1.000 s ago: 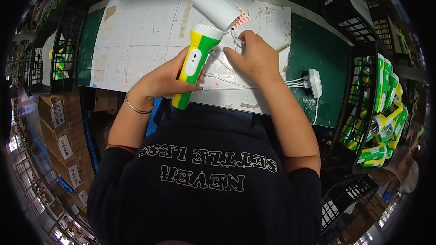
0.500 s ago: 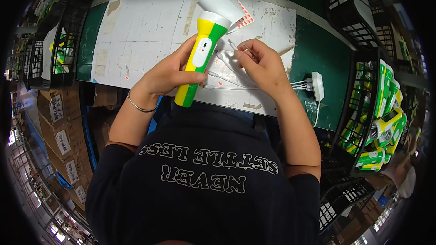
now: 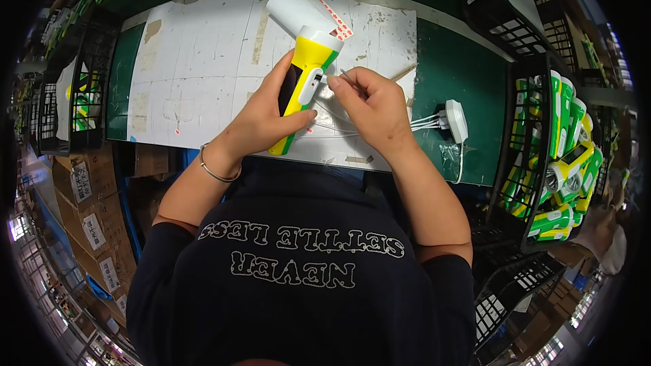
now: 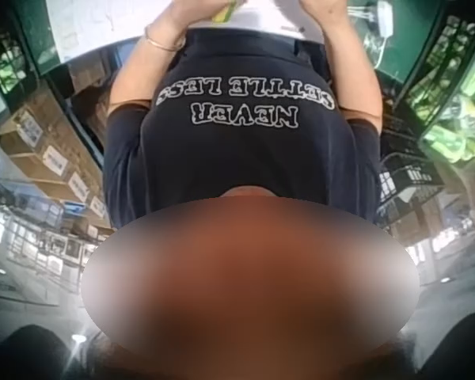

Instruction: Testing flashlight functionality and applying quality control stickers in a factory assembly line.

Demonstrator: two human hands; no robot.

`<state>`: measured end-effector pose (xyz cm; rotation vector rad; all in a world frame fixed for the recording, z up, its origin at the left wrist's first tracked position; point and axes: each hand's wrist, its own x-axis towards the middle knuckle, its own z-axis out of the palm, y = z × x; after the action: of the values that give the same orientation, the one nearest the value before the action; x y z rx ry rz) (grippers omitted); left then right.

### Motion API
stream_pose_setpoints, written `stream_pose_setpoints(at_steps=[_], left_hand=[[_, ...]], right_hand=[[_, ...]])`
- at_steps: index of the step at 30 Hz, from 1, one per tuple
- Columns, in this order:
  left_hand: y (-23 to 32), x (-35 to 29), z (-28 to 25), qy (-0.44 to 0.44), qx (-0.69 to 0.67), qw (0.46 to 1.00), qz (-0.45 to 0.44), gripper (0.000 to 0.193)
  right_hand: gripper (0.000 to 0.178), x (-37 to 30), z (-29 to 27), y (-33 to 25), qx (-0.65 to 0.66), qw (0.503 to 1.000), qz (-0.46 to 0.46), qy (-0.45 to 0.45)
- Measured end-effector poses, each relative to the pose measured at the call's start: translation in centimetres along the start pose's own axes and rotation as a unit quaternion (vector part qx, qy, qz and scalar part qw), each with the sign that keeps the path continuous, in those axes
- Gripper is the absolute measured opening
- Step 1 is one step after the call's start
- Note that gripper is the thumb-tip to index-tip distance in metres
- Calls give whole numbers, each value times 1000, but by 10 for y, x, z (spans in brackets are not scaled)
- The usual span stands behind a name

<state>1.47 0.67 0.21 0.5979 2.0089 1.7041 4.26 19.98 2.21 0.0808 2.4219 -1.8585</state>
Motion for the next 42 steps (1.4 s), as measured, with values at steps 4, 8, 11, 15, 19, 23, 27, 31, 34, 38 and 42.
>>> stream_pose_setpoints(at_steps=[4,8,11,15,19,23,27,31,34,38,42], left_hand=[[11,1,7,93,220,969,63,81],[12,2,7,88,236,967,47,79],[8,4,8,87,204,972,72,80],[9,4,9,100,204,970,84,80],[7,2,18,131,238,959,82,79],[3,1,18,138,256,953,80,78],[3,4,10,127,240,957,98,77],[-3,16,-16,224,297,926,63,76],[13,-8,-69,358,443,793,215,77],[51,-39,-154,444,-29,894,42,55],[43,-105,-289,596,366,707,101,70]], right_hand=[[21,-1,5,3,7,1000,2,22],[22,3,2,9,82,995,64,-2],[21,1,3,12,28,999,5,22],[21,2,4,11,19,1000,12,21],[21,2,9,14,62,997,28,19],[22,3,10,15,72,996,42,16],[22,5,10,17,74,997,33,7],[17,3,11,13,81,997,7,13],[17,3,-7,20,-50,999,-9,-9],[32,18,-33,17,-148,988,-1,45],[46,81,-72,25,-266,950,-60,152]])
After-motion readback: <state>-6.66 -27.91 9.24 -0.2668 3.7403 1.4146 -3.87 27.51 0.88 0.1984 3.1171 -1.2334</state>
